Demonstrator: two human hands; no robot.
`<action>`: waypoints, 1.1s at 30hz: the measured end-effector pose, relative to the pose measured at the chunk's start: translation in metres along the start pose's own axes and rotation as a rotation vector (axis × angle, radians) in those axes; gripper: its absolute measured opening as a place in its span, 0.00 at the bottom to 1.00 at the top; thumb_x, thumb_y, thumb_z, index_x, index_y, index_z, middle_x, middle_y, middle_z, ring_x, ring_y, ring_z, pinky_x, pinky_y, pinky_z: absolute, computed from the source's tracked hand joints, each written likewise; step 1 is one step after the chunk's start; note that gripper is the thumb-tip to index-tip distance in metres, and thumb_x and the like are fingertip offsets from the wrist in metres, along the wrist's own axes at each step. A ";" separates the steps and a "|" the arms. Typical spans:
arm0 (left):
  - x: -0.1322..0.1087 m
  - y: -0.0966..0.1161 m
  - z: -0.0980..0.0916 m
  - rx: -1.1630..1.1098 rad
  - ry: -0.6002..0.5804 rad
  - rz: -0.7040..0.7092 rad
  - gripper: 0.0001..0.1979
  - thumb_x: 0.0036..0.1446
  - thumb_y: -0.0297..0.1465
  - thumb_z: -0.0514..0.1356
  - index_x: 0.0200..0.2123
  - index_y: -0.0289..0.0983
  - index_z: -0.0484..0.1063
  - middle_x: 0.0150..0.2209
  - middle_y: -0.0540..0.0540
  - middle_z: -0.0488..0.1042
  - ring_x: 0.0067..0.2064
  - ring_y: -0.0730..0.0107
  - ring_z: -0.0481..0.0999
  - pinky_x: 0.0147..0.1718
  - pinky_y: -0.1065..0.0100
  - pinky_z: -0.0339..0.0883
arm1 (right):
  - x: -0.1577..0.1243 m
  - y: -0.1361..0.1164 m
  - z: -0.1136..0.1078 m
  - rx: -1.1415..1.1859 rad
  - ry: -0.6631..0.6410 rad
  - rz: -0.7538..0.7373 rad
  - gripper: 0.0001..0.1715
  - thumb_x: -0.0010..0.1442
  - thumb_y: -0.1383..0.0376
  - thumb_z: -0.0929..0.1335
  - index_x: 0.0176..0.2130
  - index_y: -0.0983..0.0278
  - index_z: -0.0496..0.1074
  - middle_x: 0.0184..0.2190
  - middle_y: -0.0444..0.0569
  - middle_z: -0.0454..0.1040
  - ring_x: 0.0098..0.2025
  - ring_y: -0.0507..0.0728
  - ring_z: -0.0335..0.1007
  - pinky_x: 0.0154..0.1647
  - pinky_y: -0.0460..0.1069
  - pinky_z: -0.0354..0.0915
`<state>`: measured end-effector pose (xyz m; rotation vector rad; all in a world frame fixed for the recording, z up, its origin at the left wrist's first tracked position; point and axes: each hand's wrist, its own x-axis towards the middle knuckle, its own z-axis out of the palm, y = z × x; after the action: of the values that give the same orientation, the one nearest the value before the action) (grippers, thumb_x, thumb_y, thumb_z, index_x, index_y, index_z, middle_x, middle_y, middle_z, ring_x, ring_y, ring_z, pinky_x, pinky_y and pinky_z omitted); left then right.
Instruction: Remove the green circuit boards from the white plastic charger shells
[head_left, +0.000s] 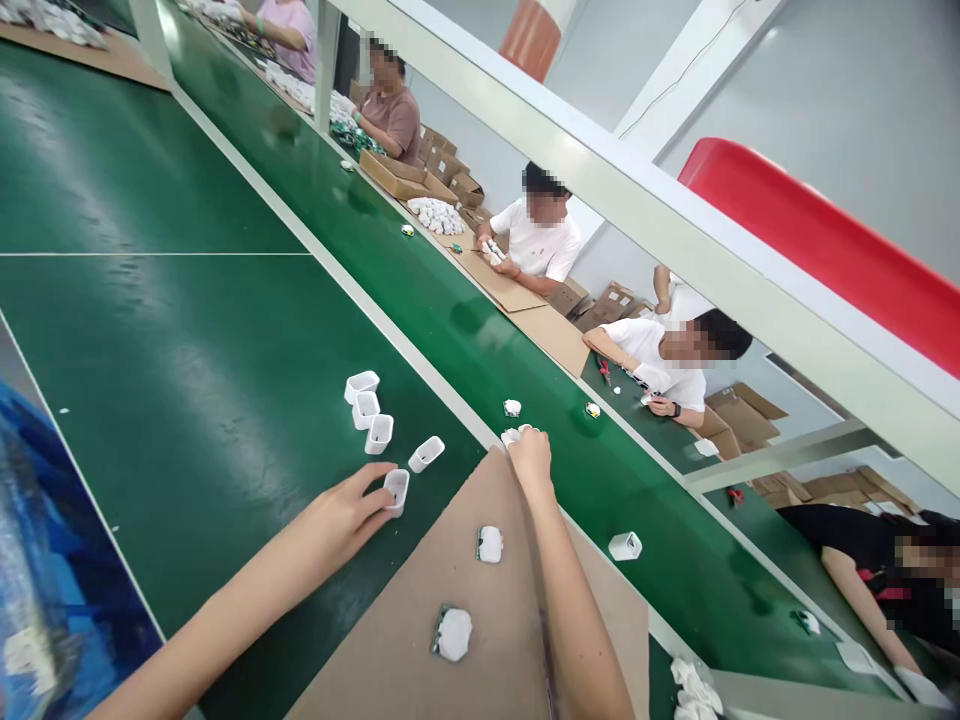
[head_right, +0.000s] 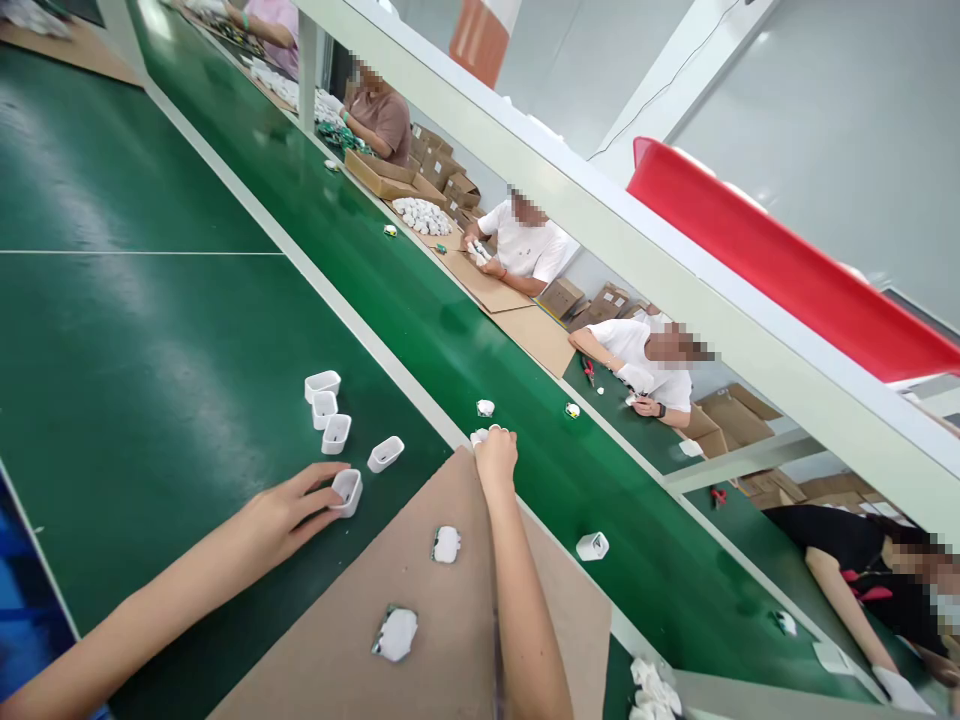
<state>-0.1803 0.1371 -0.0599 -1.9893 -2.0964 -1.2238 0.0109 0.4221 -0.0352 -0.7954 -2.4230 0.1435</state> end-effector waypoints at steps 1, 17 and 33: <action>-0.007 0.010 -0.003 -0.045 0.004 0.022 0.13 0.69 0.29 0.50 0.37 0.40 0.74 0.53 0.42 0.76 0.38 0.66 0.83 0.33 0.69 0.77 | -0.003 0.000 -0.005 -0.007 -0.007 0.009 0.17 0.69 0.57 0.68 0.52 0.65 0.72 0.48 0.50 0.75 0.44 0.57 0.75 0.44 0.55 0.76; -0.101 0.135 0.006 -0.562 -0.505 0.014 0.20 0.60 0.22 0.58 0.54 0.43 0.66 0.50 0.43 0.76 0.53 0.56 0.77 0.51 0.57 0.76 | -0.277 -0.145 -0.155 0.031 -0.504 0.192 0.28 0.60 0.74 0.67 0.59 0.61 0.68 0.51 0.57 0.76 0.56 0.67 0.74 0.55 0.66 0.74; -0.095 0.155 -0.016 -0.637 -0.531 0.033 0.27 0.62 0.25 0.61 0.63 0.45 0.61 0.60 0.41 0.74 0.61 0.57 0.74 0.58 0.54 0.72 | -0.282 -0.169 -0.159 0.452 -0.171 0.284 0.26 0.62 0.69 0.72 0.58 0.55 0.68 0.52 0.52 0.75 0.54 0.61 0.75 0.54 0.60 0.75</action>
<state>-0.0380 0.0322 -0.0154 -2.8774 -2.0005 -1.6648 0.1983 0.1110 0.0029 -0.9327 -2.2840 0.8663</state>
